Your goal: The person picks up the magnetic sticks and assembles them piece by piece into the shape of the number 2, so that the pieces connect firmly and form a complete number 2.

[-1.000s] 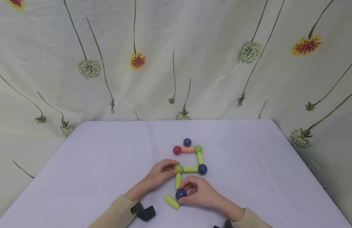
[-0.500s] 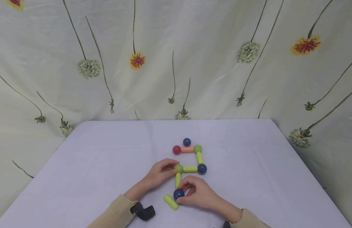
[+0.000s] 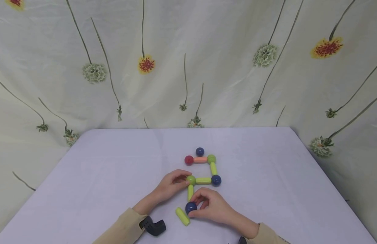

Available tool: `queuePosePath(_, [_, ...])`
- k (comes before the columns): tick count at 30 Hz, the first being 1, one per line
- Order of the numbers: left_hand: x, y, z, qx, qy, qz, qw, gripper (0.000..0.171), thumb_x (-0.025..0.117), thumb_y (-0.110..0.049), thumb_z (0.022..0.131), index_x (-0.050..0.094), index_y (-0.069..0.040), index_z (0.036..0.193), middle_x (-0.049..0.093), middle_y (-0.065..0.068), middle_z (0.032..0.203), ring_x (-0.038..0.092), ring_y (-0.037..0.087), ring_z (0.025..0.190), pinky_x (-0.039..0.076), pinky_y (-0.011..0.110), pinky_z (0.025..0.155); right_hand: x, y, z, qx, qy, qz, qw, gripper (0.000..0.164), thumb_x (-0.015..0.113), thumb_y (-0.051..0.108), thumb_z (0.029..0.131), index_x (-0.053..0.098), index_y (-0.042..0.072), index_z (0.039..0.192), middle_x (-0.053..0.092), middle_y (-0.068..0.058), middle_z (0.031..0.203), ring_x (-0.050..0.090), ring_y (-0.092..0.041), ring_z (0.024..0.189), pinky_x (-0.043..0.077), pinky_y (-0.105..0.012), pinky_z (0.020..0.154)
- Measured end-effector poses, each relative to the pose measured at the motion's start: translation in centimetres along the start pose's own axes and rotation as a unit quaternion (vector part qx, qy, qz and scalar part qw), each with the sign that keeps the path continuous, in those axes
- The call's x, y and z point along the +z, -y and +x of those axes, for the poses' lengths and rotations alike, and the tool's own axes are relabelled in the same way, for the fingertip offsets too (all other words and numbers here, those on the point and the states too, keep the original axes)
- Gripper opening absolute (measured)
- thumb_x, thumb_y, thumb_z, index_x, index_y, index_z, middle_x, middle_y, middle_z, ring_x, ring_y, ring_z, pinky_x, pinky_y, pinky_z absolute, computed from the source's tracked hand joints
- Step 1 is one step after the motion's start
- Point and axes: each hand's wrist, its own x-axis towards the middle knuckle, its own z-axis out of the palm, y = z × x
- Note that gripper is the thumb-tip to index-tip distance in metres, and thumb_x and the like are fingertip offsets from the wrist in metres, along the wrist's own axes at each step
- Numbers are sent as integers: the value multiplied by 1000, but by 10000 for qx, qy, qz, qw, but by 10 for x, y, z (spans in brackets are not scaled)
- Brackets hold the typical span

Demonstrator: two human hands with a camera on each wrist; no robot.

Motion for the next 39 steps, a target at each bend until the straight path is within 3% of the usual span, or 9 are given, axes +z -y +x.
queuePosePath(4, [0, 0, 0, -5, 8, 14, 10000, 26, 64, -19, 90, 64, -10, 114, 61, -1, 106, 58, 15, 93, 48, 25, 83, 0, 1, 0, 42, 4, -1, 10000, 29, 79, 20, 77, 63, 8, 98, 62, -2, 92, 59, -11, 83, 52, -26, 67])
queuePosePath(13, [0, -1, -1, -11, 32, 18, 10000, 28, 64, -19, 90, 63, -8, 115, 61, -1, 106, 58, 15, 94, 48, 26, 84, 7, 7, -5, 575, -258, -323, 9975, 39, 82, 26, 71, 61, 9, 99, 61, 0, 91, 58, -11, 80, 51, -24, 71])
queuePosePath(21, [-1, -3, -2, 9, 42, -7, 10000, 28, 63, -19, 90, 63, -7, 115, 61, 0, 107, 57, 16, 94, 48, 25, 84, 15, 9, -14, 639, -692, -428, 9946, 42, 83, 28, 70, 59, 10, 100, 59, 0, 92, 55, -11, 84, 49, -23, 74])
queuePosePath(39, [-1, -2, -1, 100, 54, 5, 9999, 29, 62, -16, 91, 62, -4, 118, 61, 1, 109, 57, 16, 95, 48, 25, 84, 23, 13, -22, 834, -869, -203, 9925, 34, 78, 25, 77, 59, 8, 99, 59, -1, 90, 56, -10, 80, 49, -22, 72])
